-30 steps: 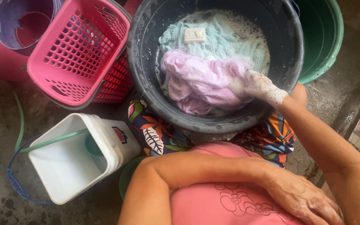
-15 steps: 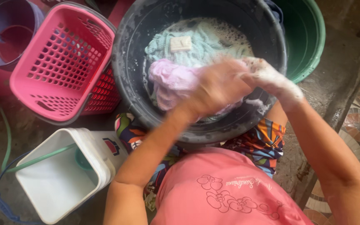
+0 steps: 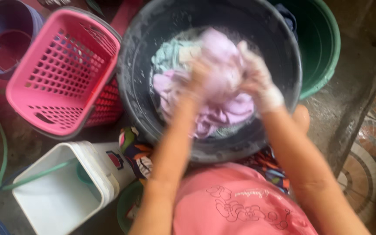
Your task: The person washes clothes by hand in a basin of soapy water, scrubbing a pink garment and a white bar of soap before rinsing and wringing the fabric.
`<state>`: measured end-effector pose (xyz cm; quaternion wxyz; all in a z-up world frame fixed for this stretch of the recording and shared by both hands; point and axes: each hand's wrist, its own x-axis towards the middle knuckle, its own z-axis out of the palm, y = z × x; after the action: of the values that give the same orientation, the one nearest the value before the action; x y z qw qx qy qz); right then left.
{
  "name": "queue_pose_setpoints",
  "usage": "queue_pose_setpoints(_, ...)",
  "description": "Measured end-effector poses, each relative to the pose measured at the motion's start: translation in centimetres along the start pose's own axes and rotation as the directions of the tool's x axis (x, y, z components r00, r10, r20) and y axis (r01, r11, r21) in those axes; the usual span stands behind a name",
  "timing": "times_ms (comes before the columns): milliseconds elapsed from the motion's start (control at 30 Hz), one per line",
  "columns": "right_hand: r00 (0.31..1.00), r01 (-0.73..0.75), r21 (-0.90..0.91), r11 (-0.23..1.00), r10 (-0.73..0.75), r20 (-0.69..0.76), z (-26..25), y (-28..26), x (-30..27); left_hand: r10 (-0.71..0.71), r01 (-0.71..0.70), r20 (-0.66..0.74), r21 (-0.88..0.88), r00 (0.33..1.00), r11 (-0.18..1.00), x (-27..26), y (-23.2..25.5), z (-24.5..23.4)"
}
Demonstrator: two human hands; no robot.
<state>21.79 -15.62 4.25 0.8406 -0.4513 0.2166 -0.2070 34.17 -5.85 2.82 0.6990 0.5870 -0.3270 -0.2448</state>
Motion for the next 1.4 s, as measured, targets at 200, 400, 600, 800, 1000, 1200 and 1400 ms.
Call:
queue_pose_setpoints(200, 0.815, -0.197, -0.977, 0.087, -0.539, -0.213, -6.6, 16.0, 9.2, 0.114, -0.234, 0.22, 0.661, 0.969, 0.713, -1.0, -6.4, 7.7)
queue_pose_setpoints(400, 0.47, -0.852, -0.352, -0.388, -0.863, -0.186, -7.7, 20.4, 13.0, 0.068, -0.083, 0.049, 0.687, 0.996, 0.722, 2.7, -4.9, 6.0)
queue_pose_setpoints(600, 0.861, 0.104, -0.919, 0.379, -0.498, -0.108, -6.3, 11.7, 6.1, 0.085, -0.132, 0.108, 0.571, 0.991, 0.811, -0.8, -3.9, 7.1)
queue_pose_setpoints(800, 0.942, 0.23, -0.624, 0.747, -0.331, -0.049, -3.6, 5.8, 3.7, 0.317, -0.252, -0.155, 0.332, 0.936, 0.909, 7.0, -6.1, 0.6)
queue_pose_setpoints(1000, 0.725, -0.264, -0.944, -0.196, -0.686, -0.06, -2.5, 8.6, 5.6, 0.292, -0.335, 0.173, 0.616, 0.941, 0.713, 0.3, -6.8, 8.1)
queue_pose_setpoints(1200, 0.753, 0.247, -0.968, -0.032, -0.622, 0.213, -7.0, 9.9, 6.4, 0.205, -0.239, 0.13, 0.649, 0.97, 0.722, 6.1, -6.1, 6.1)
queue_pose_setpoints(1400, 0.83, 0.008, -0.999, 0.04, -0.558, -0.015, -5.6, 8.2, 7.0, 0.498, -0.426, 0.07, 0.628, 0.864, 0.651, 2.5, -2.8, 7.2)
